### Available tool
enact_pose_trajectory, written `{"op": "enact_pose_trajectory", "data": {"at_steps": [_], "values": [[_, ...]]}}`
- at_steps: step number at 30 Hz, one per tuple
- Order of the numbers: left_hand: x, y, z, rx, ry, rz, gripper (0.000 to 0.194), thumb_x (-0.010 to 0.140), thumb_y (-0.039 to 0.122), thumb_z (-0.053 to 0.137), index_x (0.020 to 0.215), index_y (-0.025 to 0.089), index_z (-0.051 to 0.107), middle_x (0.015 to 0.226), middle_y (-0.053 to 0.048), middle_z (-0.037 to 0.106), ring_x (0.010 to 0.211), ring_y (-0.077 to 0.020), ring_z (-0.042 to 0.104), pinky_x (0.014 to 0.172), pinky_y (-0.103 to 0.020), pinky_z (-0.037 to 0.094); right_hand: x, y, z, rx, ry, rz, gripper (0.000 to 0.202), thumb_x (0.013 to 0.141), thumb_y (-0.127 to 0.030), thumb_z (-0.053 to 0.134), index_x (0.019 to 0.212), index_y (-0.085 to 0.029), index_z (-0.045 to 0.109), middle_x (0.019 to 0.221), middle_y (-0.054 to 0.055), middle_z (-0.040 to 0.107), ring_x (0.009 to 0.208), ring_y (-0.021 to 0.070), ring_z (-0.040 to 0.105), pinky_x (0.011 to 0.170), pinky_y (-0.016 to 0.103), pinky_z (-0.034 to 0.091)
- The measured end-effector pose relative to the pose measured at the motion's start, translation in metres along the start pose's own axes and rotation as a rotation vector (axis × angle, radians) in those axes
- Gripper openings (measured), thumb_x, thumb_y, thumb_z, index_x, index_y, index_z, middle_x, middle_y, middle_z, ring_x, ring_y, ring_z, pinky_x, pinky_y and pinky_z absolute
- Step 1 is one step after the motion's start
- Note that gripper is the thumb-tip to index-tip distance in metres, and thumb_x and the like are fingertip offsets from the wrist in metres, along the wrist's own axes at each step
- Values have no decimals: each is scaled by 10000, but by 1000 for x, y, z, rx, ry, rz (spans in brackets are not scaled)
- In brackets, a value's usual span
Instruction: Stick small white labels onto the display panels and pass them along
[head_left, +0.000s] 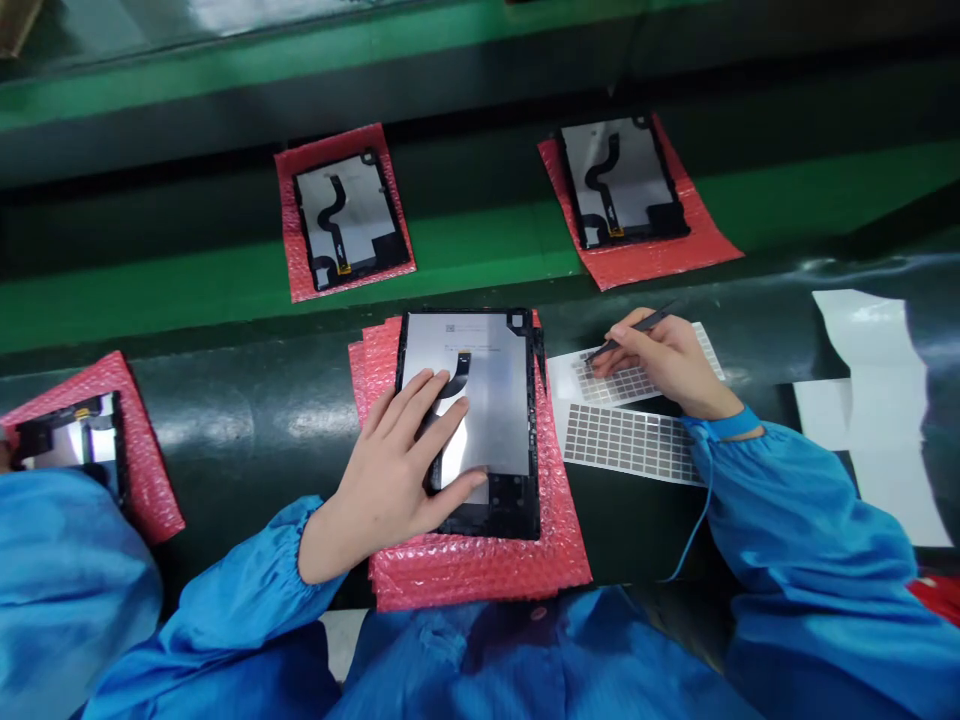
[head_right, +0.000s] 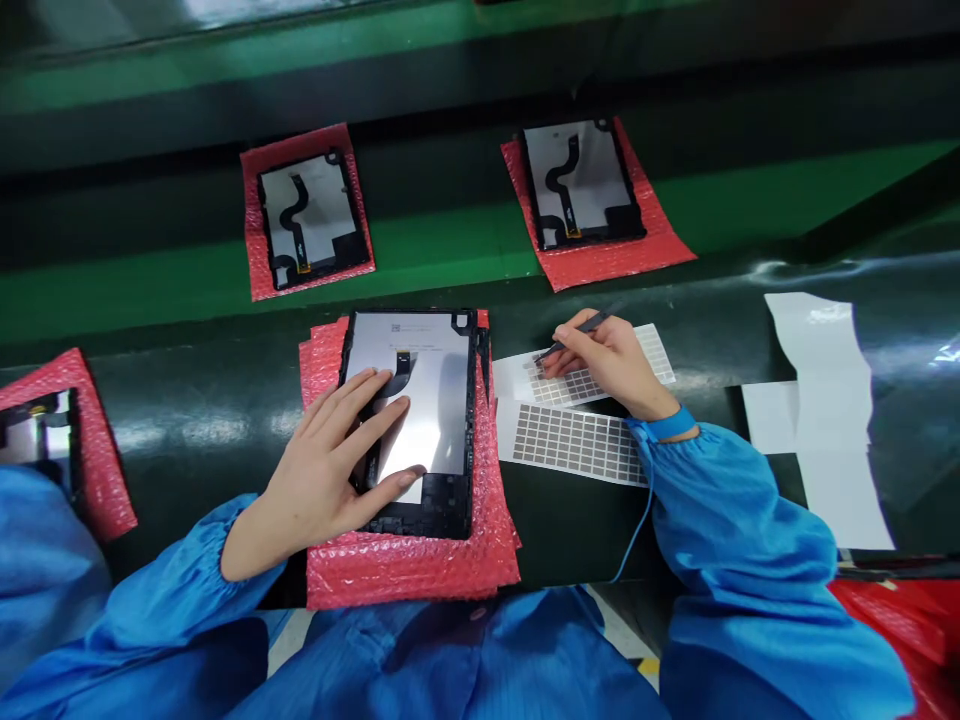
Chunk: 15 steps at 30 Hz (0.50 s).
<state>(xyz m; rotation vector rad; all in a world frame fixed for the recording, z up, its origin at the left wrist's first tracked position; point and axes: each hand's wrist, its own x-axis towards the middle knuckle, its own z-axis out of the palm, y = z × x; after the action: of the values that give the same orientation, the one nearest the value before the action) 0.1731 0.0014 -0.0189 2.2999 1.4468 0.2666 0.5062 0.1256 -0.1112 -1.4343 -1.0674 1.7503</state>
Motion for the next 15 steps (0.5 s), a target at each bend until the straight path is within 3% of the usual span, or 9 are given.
{"op": "enact_pose_trajectory", "data": {"at_steps": [3, 6, 9, 11, 15], "values": [[2, 7, -4, 67, 4, 29, 655, 962, 541, 658, 1461, 137, 528, 1598, -268, 432, 1500, -456, 406, 1162, -648, 400, -6, -15, 4, 72, 25, -29, 278, 865, -367, 839, 790, -176, 651, 644, 54, 768, 552, 184, 765, 577, 251, 622], [6, 18, -14, 165, 37, 86, 558, 989, 468, 629, 1391, 83, 581, 1553, -304, 460, 1435, -473, 468, 1093, -615, 464, -18, -41, 25, 66, 62, -103, 240, 886, -327, 813, 774, -179, 660, 621, 68, 758, 519, 195, 754, 544, 270, 606], [10, 28, -22, 204, 65, 212, 427, 1029, 424, 550, 1212, 58, 672, 1119, -219, 708, 1031, -356, 693, 833, -463, 556, -33, -66, 64, 23, 82, -185, 220, 882, -339, 818, 809, -184, 679, 646, 71, 771, 510, 226, 754, 517, 319, 630], [12, 30, -23, 219, 13, 244, 457, 1021, 443, 554, 1168, 31, 689, 829, -129, 698, 744, -278, 682, 734, -417, 529, -40, -76, 95, -13, 58, -223, 192, 904, -321, 800, 836, -193, 674, 670, 54, 782, 525, 228, 763, 526, 328, 655], [15, 21, -18, 243, -118, 178, 719, 932, 537, 678, 1363, -34, 601, 760, -111, 722, 645, -265, 685, 1016, -549, 475, -43, -80, 151, -79, -24, -211, 185, 957, -346, 750, 864, -229, 640, 721, 36, 797, 609, 219, 797, 564, 307, 682]]}}
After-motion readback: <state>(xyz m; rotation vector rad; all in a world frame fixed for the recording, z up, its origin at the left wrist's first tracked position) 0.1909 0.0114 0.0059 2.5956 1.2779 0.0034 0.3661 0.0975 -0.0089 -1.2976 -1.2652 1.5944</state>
